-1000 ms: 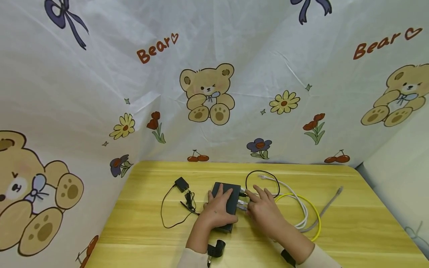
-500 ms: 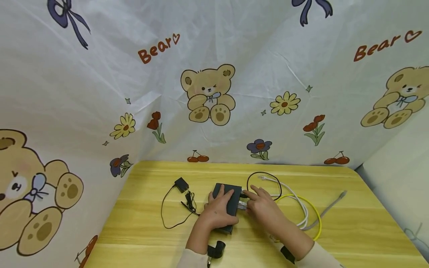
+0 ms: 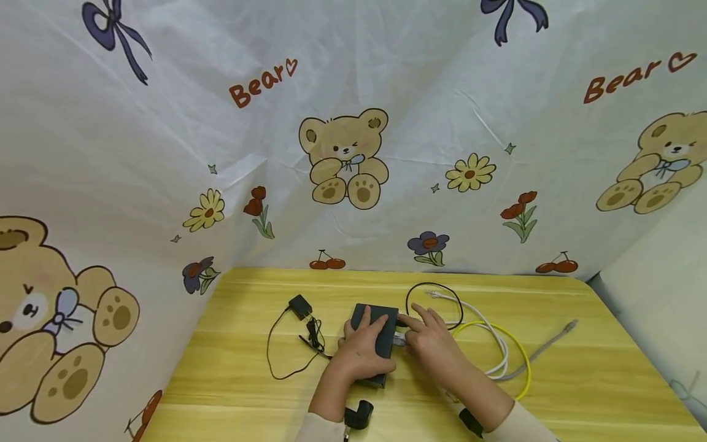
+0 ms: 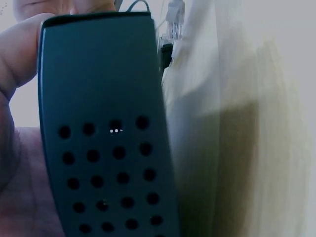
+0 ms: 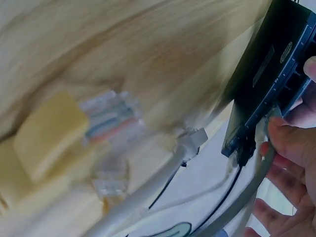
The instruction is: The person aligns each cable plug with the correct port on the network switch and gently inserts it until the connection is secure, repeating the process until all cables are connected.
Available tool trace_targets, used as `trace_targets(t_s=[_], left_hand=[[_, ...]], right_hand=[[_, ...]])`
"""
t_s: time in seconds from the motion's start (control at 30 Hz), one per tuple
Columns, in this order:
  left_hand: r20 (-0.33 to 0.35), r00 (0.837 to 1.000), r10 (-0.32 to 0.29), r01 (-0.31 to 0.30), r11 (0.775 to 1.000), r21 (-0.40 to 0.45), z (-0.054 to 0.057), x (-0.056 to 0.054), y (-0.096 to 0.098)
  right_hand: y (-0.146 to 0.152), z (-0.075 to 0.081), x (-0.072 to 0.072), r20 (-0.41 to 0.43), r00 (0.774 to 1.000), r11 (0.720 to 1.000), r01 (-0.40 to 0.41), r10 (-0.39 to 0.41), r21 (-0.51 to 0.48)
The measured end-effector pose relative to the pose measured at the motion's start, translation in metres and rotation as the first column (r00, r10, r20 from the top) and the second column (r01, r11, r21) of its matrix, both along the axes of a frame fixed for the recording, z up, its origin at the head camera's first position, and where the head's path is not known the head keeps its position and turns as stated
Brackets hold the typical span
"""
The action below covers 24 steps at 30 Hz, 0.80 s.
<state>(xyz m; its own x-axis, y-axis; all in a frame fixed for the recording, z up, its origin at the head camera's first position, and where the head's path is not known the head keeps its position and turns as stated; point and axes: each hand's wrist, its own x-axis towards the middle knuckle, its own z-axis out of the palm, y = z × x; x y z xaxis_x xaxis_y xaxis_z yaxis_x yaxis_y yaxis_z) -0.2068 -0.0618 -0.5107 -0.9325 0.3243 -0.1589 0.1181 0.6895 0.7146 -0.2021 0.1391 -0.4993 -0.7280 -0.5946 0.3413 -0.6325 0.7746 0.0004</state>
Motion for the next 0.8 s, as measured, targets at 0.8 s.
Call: trace_targets(t_s=[0.8], left_hand=[[0.019, 0.999, 0.039, -0.039, 0.999, 0.029, 0.000, -0.001, -0.001]], right_hand=[[0.022, -0.004, 0.009, 0.046, 0.999, 0.998, -0.009, 0.012, -0.069]])
